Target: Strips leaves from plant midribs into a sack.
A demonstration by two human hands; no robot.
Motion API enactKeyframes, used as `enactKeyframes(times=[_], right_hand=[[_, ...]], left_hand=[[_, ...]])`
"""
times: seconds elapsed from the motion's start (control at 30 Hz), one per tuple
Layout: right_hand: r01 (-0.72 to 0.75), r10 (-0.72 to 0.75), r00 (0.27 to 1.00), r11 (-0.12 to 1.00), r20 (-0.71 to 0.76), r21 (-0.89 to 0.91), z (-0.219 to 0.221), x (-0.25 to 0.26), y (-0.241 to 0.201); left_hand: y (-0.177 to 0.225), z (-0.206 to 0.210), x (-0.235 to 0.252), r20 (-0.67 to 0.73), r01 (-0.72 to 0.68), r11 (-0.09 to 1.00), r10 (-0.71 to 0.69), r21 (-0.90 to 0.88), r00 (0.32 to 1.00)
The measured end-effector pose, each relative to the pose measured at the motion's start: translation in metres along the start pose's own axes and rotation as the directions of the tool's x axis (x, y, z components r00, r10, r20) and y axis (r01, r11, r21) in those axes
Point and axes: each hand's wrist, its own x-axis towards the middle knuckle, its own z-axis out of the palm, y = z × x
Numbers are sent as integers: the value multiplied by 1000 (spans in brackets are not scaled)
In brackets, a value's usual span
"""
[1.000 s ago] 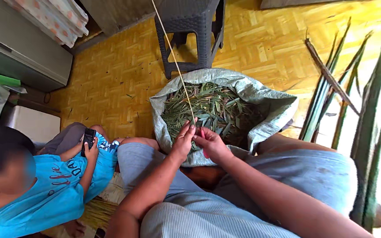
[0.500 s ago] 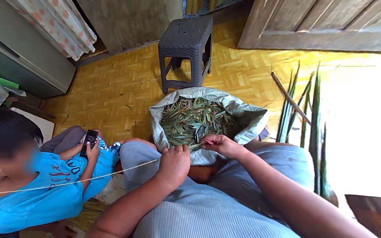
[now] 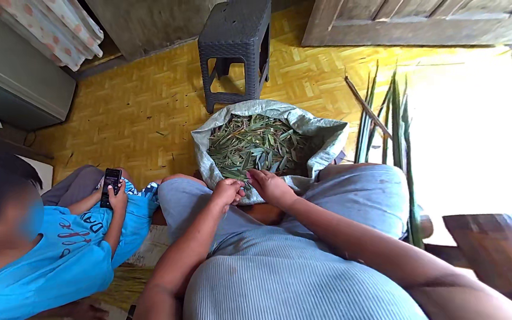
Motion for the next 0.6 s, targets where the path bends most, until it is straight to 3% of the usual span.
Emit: enactKeyframes(times=[0.23,0.53,0.6], right_hand=[[-116,119,993,974,4,-196,-3,25,-6],[-267,271,962,915,-28,-302,-1,71,23],[-354,356,933,896,-44,-268,-5,76,37]], left_hand=[[-6,-20,16,34,-26,998,24,62,999],[-8,-38,38,72,21,999,-25,47,997],[-10,-42,41,83,53,997,-58,60,995]])
